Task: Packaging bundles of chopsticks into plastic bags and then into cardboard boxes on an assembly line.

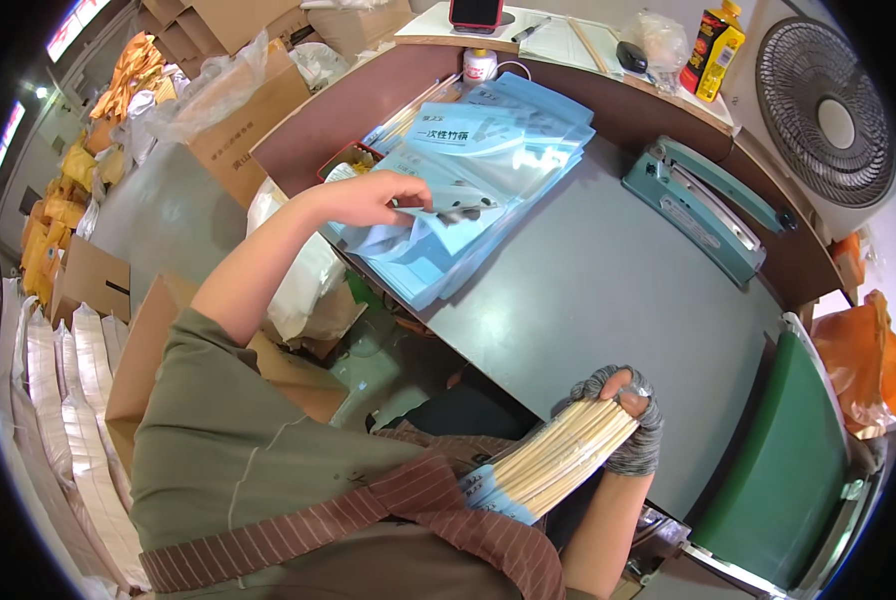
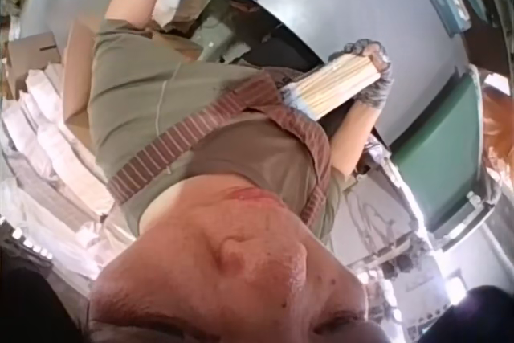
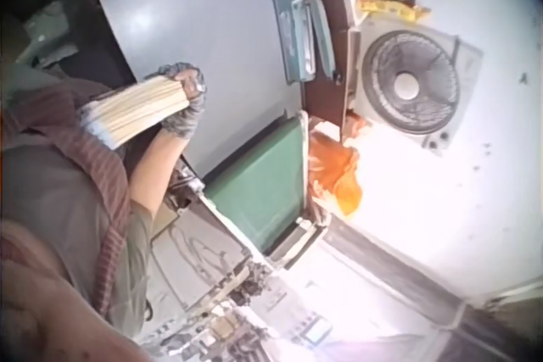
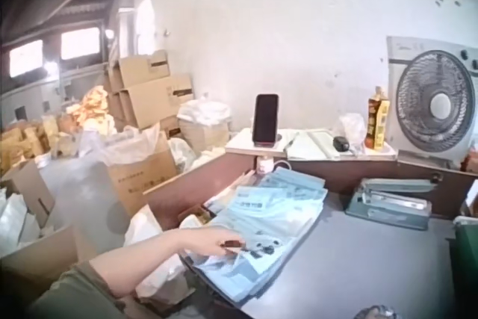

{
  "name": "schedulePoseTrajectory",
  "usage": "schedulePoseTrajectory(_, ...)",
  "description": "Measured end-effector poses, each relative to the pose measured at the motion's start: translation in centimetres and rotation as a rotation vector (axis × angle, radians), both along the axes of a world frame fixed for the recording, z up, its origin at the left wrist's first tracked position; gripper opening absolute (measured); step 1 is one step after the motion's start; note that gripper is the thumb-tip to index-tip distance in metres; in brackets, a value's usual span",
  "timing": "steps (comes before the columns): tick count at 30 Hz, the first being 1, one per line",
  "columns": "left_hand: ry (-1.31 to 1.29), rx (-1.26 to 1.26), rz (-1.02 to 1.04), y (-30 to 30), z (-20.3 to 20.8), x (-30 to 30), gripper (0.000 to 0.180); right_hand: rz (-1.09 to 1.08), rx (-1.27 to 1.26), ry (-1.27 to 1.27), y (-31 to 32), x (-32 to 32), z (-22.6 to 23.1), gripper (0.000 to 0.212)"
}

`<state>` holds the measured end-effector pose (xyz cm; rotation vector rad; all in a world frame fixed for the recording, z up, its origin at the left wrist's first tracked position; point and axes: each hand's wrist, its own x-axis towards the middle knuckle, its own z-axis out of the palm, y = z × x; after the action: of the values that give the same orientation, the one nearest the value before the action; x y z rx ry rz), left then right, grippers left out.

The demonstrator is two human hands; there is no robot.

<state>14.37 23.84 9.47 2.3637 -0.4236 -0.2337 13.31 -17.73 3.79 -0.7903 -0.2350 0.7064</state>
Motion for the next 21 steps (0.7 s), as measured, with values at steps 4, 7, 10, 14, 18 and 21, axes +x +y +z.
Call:
schedulePoseTrajectory(4,-0.789,0.464,0.432,-3.9,1.8,-0.1,0.024,-0.037,0.035,0.017,0.2,-0.6,0.4,0.024)
schedulePoseTrajectory(7,-0.898,0.325,0.446,-10.9,2.1,-0.4,0.026,-0.014,0.086,-0.029,-0.1,-0.8,0.2,0.024)
schedulePoseTrajectory(10,-0.585,0.460,0.140,-18.7,-4.0,-0.3,0.014,-0.032,0.070,-0.073,-0.9,-1.7,1.4,0.025)
schedulePoseTrajectory(14,-0.499,0.346,-0.027,-23.1,-9.0,-0.8,0.019,-0.101,-0.011,-0.101,-2.7,-3.2,2.5,0.028)
schedulePoseTrajectory(18,-0.351,0.150,-0.065,-26.1,-9.0,-1.5,0.033,-0.115,-0.118,-0.234,-3.0,-2.9,2.4,0.030)
schedulePoseTrajectory(21,0.053,-0.742,-0.014,-26.0,-10.4,-1.8,0.025,0.042,-0.071,-0.161,0.4,-1.8,1.7,0.029)
